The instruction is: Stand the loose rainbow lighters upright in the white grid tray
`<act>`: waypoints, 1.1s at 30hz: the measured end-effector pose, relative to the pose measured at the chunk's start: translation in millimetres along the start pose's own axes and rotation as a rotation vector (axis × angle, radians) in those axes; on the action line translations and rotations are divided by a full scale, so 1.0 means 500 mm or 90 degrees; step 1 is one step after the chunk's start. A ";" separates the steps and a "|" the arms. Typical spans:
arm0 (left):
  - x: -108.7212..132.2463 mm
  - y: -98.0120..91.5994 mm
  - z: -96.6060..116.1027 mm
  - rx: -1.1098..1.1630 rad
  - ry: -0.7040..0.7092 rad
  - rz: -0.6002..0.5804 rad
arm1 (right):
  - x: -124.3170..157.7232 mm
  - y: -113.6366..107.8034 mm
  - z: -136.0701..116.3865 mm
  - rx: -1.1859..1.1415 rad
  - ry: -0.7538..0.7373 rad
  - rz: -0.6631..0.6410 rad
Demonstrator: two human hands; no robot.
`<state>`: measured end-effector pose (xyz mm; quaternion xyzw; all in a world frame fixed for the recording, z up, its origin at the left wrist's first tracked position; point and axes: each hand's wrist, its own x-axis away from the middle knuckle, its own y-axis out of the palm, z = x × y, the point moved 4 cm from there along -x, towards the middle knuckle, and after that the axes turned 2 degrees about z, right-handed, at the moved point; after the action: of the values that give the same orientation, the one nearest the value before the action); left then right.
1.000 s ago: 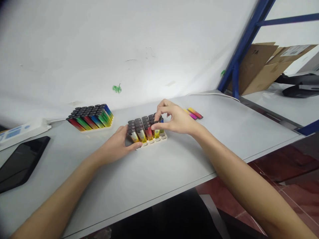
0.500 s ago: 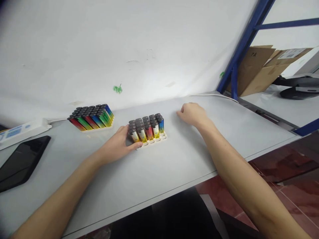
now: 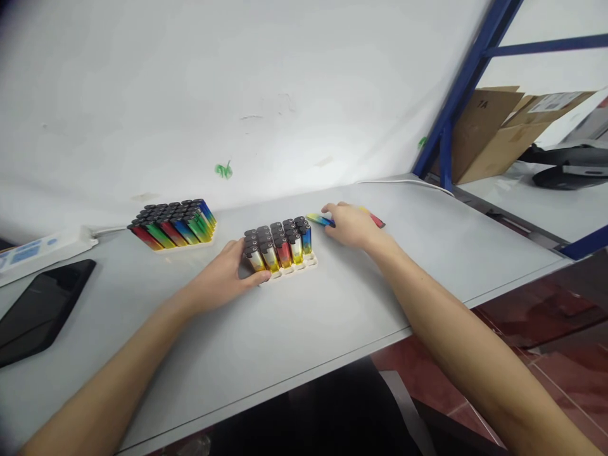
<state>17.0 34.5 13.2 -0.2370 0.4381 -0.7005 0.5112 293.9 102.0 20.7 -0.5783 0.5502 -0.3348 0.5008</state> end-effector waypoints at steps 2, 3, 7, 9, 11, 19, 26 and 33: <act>0.000 0.000 0.001 -0.004 -0.002 -0.001 | -0.002 -0.014 -0.001 -0.088 0.034 0.075; 0.000 -0.001 0.001 -0.006 -0.003 -0.002 | -0.002 -0.022 -0.002 -0.144 0.045 0.116; 0.000 0.000 0.000 -0.010 -0.001 -0.009 | 0.000 -0.046 -0.007 -0.447 0.063 0.215; 0.000 0.002 -0.001 -0.008 0.000 -0.013 | 0.001 -0.047 -0.011 -0.609 0.083 0.204; 0.000 0.003 -0.001 -0.003 -0.002 -0.017 | 0.001 -0.042 -0.018 -0.721 0.111 0.175; 0.000 0.002 0.000 0.017 -0.003 -0.009 | 0.004 -0.017 -0.032 -0.804 0.158 0.084; 0.000 0.002 -0.001 0.008 -0.002 -0.011 | 0.012 -0.022 -0.048 -0.829 0.109 0.041; 0.000 0.004 -0.002 0.007 -0.012 -0.015 | 0.014 -0.027 -0.042 -0.853 0.127 0.078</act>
<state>17.3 34.5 11.0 -0.2458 0.4268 -0.7064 0.5083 279.7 89.3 38.1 -0.6980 0.7139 0.0557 -0.0008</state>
